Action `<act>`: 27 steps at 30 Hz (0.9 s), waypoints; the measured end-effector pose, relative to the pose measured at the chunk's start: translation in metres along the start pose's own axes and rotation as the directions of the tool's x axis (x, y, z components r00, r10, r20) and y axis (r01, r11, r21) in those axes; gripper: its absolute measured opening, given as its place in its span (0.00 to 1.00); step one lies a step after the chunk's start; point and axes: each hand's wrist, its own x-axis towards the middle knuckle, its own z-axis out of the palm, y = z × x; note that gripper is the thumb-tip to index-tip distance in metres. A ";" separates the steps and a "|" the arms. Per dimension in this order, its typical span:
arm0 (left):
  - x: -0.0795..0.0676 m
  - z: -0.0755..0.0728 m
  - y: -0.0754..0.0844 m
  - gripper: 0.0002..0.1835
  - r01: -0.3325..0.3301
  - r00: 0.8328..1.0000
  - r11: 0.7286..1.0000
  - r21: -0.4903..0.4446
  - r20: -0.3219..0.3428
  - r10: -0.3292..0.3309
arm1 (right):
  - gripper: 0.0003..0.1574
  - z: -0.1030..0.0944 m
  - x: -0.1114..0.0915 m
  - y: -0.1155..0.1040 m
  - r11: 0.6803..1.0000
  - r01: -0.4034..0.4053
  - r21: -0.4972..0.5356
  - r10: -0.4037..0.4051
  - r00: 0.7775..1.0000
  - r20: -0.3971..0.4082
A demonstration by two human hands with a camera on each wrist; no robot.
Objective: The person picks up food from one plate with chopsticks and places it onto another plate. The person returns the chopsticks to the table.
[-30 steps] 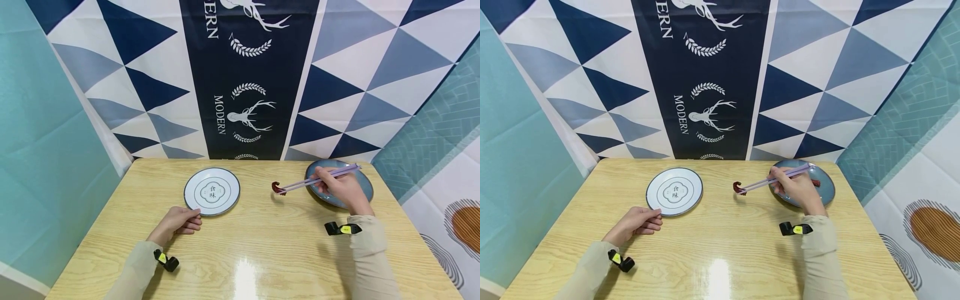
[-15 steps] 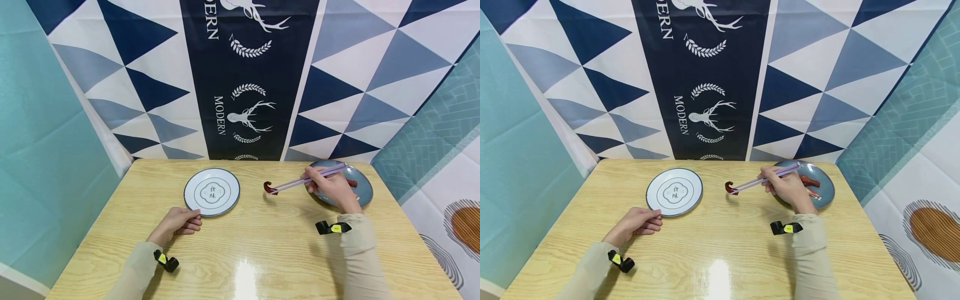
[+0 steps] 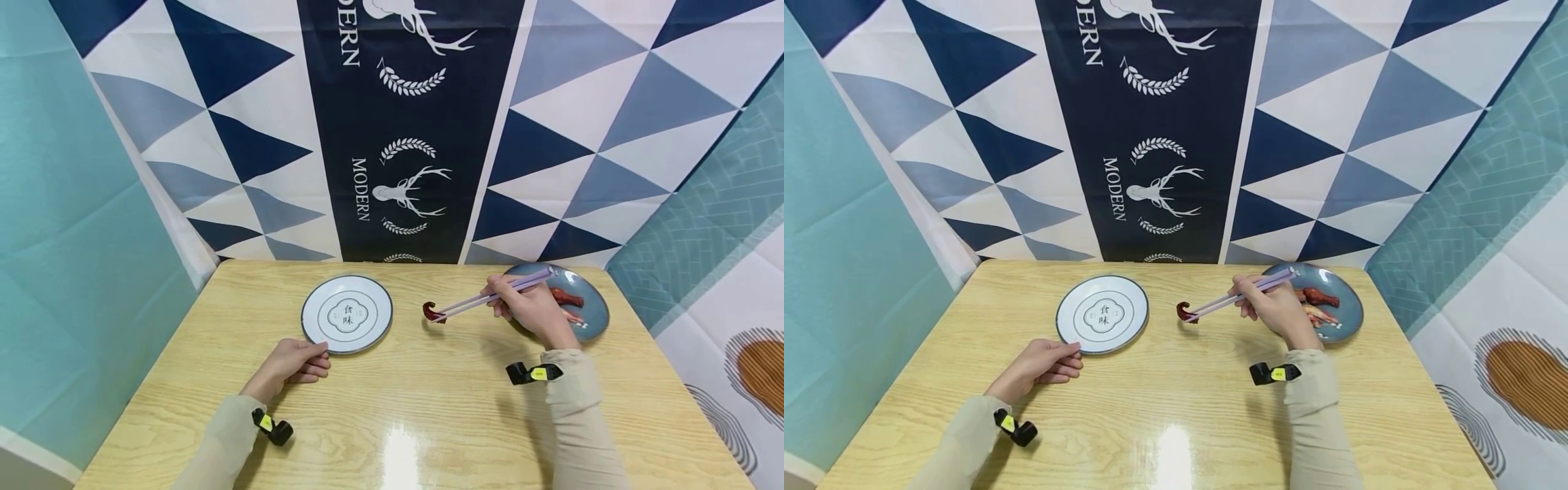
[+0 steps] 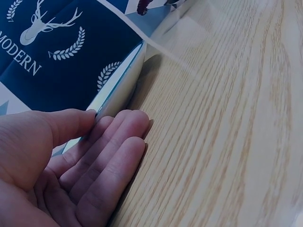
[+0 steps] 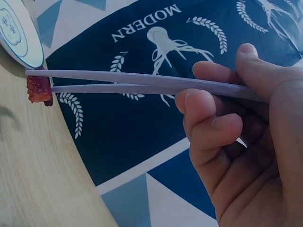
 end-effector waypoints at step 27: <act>0.000 0.000 0.001 0.21 -0.002 1.000 1.000 0.006 0.012 0.002 | 0.26 0.011 0.015 -0.003 0.999 0.043 0.021 -0.043 0.999 0.014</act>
